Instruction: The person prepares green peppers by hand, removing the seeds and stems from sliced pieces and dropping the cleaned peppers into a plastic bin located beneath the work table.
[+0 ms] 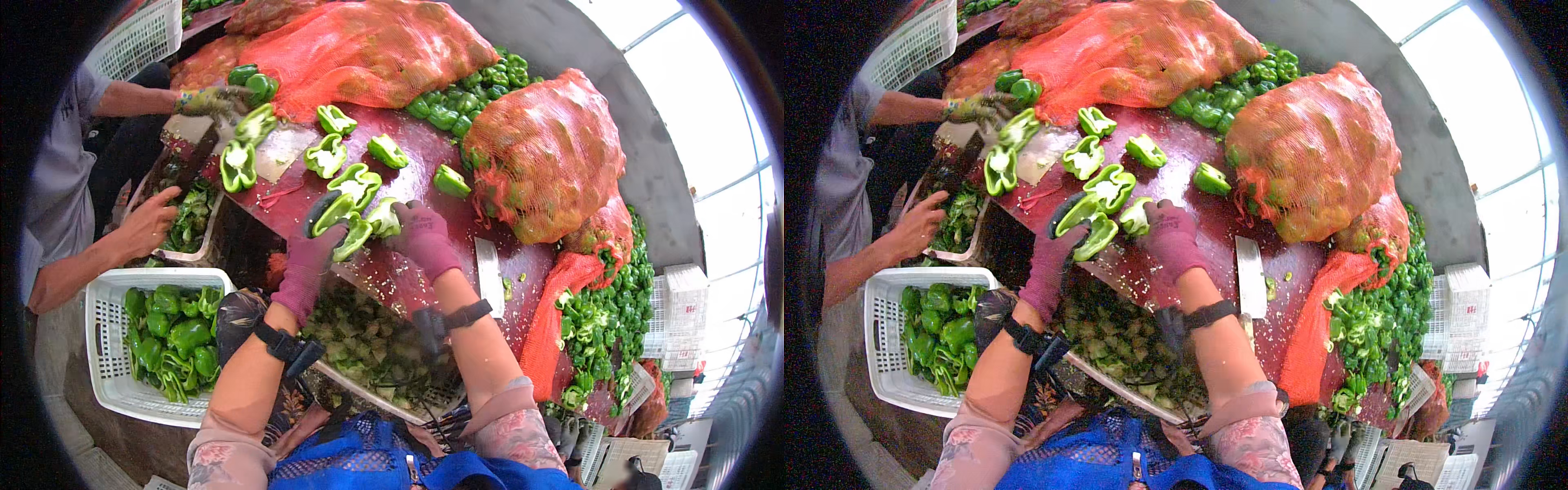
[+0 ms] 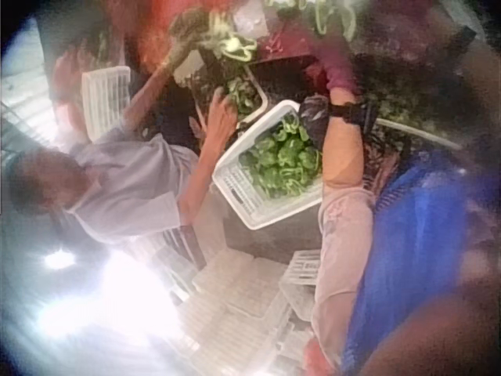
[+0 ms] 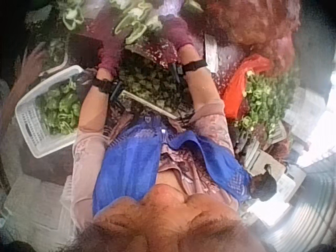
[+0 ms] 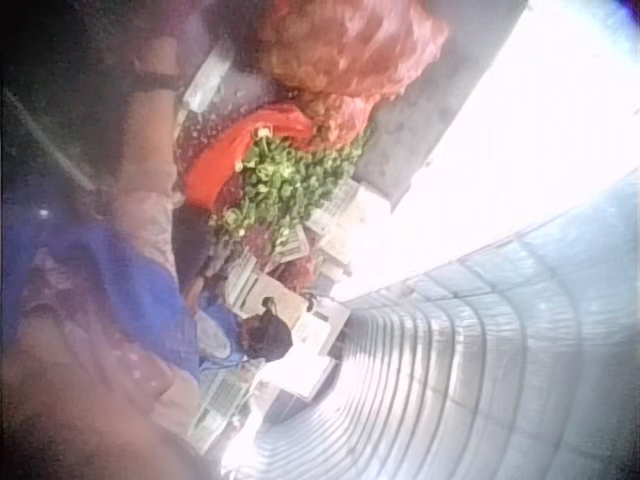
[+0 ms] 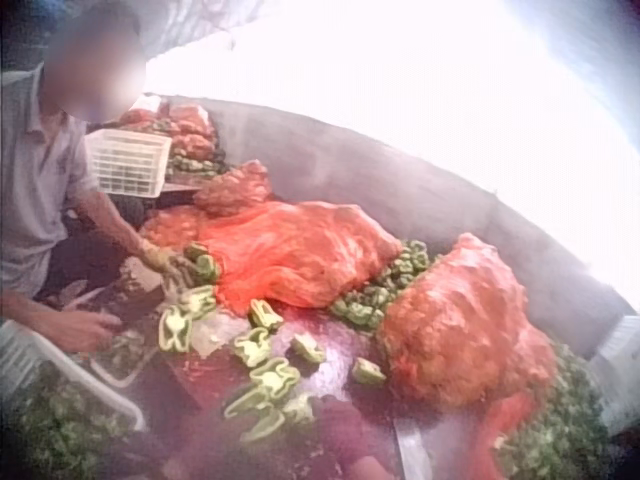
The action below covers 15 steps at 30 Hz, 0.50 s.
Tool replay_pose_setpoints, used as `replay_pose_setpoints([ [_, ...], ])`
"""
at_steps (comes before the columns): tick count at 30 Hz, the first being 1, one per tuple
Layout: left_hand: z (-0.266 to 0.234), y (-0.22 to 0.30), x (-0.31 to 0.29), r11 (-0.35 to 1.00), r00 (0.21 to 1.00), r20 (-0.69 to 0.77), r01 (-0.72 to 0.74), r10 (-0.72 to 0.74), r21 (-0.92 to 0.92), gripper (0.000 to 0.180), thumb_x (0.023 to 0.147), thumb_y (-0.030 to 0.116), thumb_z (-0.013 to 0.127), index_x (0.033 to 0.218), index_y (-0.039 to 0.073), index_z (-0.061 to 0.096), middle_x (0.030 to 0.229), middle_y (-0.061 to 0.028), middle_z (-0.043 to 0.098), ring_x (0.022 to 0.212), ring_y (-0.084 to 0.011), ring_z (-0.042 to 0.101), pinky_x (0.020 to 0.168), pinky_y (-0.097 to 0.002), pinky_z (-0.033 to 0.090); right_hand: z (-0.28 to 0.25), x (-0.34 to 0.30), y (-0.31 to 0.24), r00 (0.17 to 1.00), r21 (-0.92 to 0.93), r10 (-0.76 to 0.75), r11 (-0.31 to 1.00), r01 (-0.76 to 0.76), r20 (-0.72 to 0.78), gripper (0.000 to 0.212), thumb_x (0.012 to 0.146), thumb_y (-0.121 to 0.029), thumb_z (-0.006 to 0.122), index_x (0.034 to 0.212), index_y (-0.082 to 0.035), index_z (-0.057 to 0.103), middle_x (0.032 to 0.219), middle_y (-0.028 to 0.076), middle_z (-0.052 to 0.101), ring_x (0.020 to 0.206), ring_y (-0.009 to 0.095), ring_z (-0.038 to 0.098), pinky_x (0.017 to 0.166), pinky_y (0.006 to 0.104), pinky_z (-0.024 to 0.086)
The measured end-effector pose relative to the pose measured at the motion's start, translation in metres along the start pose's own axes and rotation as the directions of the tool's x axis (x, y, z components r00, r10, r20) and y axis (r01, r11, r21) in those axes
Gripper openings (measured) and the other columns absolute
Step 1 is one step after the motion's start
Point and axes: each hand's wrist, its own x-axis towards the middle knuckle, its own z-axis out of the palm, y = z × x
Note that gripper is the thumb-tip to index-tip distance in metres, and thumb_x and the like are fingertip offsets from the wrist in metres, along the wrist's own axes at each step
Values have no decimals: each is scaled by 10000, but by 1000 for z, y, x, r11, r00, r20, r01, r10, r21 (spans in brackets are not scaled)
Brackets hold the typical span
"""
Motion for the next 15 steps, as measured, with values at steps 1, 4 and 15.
replay_pose_setpoints([
  [1, -2, 4, 0, 998, 998, -15, 65, -65, 26, 464, 809, 20, 647, 1264, 35, 553, 1163, -73, 622, 1018, -155, 597, 879, -287, 493, 1, 2, -10, 994, -65, 50, 997, -43, 97, 518, 735, -386, 714, 1163, -154, 539, 1057, 129, 628, 939, 305, 638, 796, 416, 520],
  [4, -4, 5, -1, 995, 995, 6, 98, -98, 25, 468, 810, 24, 652, 1267, 31, 550, 1167, -74, 620, 1016, -154, 596, 875, -287, 493, 21, 1, -18, 987, -142, 67, 989, -46, 148, 672, 745, -496, 664, 1309, -204, 443, 1084, 153, 621, 960, 308, 634, 807, 414, 509],
  [15, -33, 93, -25, 992, 995, 8, -99, 100, -83, 489, 800, -12, 609, 1283, 30, 541, 1198, -79, 609, 1048, -152, 583, 907, -275, 470, 56, -78, -20, 980, -10, 80, 996, -83, -181, 499, 737, -473, 674, 1106, -162, 545, 873, 133, 626, 815, 324, 637, 688, 432, 507],
])
